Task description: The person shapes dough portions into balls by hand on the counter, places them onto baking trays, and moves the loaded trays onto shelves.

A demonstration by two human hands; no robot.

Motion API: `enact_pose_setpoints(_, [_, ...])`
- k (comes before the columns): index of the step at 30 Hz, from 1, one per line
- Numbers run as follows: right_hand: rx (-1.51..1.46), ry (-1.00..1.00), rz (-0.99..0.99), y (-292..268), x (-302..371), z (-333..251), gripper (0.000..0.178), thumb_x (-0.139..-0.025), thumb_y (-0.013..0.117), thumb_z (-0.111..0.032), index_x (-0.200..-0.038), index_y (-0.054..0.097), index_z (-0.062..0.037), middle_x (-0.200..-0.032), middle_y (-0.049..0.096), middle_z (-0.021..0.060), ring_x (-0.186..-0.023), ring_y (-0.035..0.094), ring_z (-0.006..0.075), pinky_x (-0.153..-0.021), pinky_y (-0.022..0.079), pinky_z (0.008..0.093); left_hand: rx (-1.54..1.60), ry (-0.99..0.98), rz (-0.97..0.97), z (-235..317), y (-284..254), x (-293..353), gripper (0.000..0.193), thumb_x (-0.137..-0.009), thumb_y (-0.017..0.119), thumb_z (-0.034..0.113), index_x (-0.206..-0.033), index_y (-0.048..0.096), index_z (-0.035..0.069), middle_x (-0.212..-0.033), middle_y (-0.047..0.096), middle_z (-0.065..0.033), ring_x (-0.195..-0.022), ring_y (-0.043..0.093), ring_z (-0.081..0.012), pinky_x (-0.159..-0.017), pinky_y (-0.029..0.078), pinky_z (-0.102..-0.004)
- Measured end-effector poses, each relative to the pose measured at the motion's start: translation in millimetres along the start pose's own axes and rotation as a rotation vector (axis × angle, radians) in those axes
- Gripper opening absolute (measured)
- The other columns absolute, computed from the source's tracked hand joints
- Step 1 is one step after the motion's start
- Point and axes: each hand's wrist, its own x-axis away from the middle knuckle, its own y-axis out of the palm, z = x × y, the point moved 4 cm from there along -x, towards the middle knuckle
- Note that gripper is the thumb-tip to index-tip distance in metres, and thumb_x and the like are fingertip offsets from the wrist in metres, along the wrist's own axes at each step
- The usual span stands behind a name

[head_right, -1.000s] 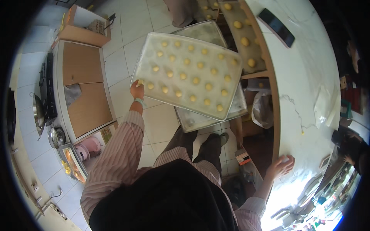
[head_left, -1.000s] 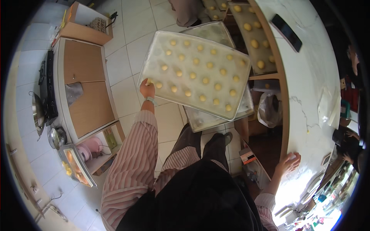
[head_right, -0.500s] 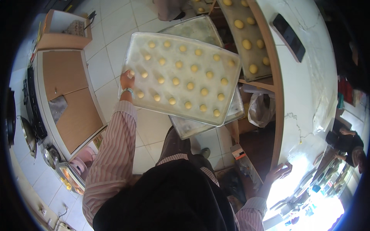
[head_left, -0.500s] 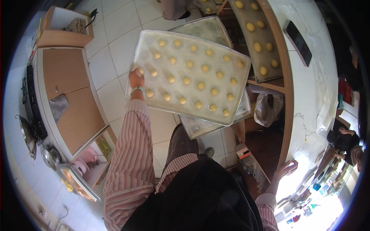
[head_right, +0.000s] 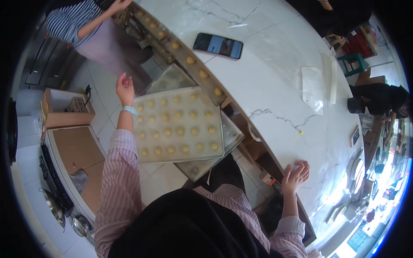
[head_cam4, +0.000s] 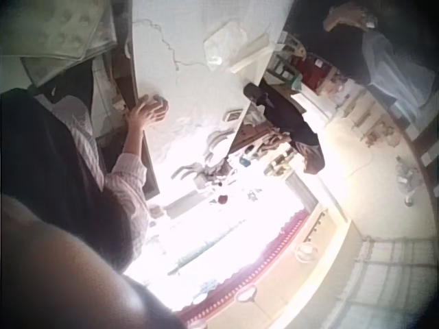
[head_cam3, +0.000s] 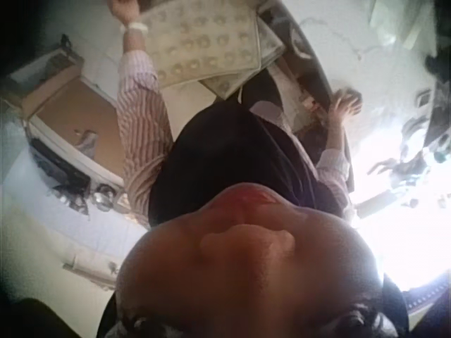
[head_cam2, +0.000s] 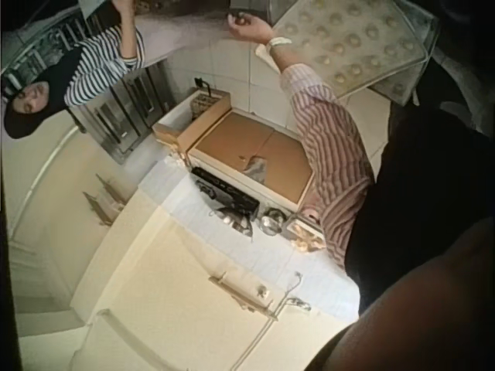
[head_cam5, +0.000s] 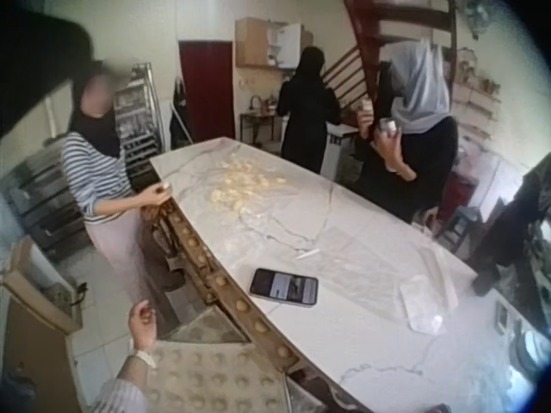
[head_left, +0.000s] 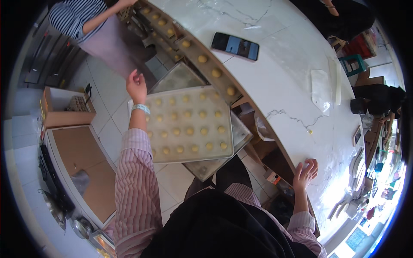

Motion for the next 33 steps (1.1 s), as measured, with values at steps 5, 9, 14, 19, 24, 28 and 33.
enact_pose_setpoints(5, [-0.307,-0.194,-0.162,-7,-61,-8,0.027,-0.076,0.059,-0.020,-0.097,0.047,-0.0080,-0.100,0.047,0.0113,-0.095,0.042,0.0298,-0.086,0.029,0.0415,0.121,0.451,-0.238,181,89,-11,0.018,-0.080,0.060,0.007,-0.098,0.060,0.004,-0.086,0.062,-0.0086,-0.075,0.060,-0.0172,-0.067,0.047,-0.0282])
enact_pose_setpoints(9, [-0.386,-0.295,-0.152,4,-90,-8,0.023,-0.071,0.061,-0.013,-0.091,0.050,-0.0096,-0.090,0.050,0.0086,-0.086,0.045,0.0276,-0.079,0.031,0.0396,0.185,0.531,-0.566,255,180,-9,0.023,-0.083,0.059,0.016,-0.101,0.059,0.002,-0.099,0.062,-0.0138,-0.089,0.061,-0.0269,-0.077,0.047,-0.0307])
enact_pose_setpoints(14, [-0.472,-0.297,-0.143,7,-92,-1,0.018,-0.068,0.062,-0.010,-0.082,0.051,-0.0116,-0.085,0.050,0.0065,-0.082,0.047,0.0264,-0.076,0.033,0.0384,-0.439,0.525,-0.626,238,295,-45,0.047,-0.087,0.045,0.037,-0.111,0.053,-0.003,-0.113,0.055,-0.0181,-0.105,0.052,-0.0331,-0.093,0.039,-0.0359])
enact_pose_setpoints(19, [-0.523,-0.273,-0.154,8,-96,0,0.023,-0.062,0.066,-0.009,-0.079,0.052,-0.0141,-0.081,0.050,0.0030,-0.079,0.048,0.0239,-0.075,0.034,0.0371,-0.790,-0.146,-0.650,189,332,-130,0.075,-0.082,0.041,0.056,-0.121,0.043,-0.008,-0.120,0.047,-0.0282,-0.124,0.035,-0.0358,-0.100,0.032,-0.0408])
enact_pose_setpoints(24, [-0.447,-0.197,-0.203,20,-89,15,0.020,-0.063,0.064,-0.016,-0.080,0.055,-0.0165,-0.083,0.050,0.0013,-0.081,0.048,0.0224,-0.076,0.034,0.0369,-0.912,0.109,-0.340,172,359,-172,0.064,-0.082,0.042,0.054,-0.117,0.052,0.001,-0.124,0.045,-0.0236,-0.119,0.039,-0.0356,-0.101,0.029,-0.0422])
enact_pose_setpoints(28, [-0.361,-0.268,-0.312,35,-66,30,0.015,-0.066,0.059,-0.022,-0.080,0.057,-0.0178,-0.085,0.050,-0.0011,-0.084,0.046,0.0210,-0.077,0.034,0.0386,-1.063,0.342,-0.192,163,369,-212,0.059,-0.079,0.050,0.052,-0.110,0.056,0.002,-0.112,0.050,-0.0215,-0.107,0.048,-0.0333,-0.094,0.037,-0.0418])
enact_pose_setpoints(33, [-0.321,-0.202,-0.372,30,-76,28,0.018,-0.063,0.060,-0.019,-0.081,0.058,-0.0170,-0.086,0.050,-0.0025,-0.084,0.045,0.0216,-0.077,0.034,0.0395,-0.912,-0.127,0.002,150,373,-228,0.060,-0.078,0.051,0.053,-0.110,0.055,0.003,-0.110,0.051,-0.0180,-0.106,0.049,-0.0325,-0.087,0.042,-0.0437])
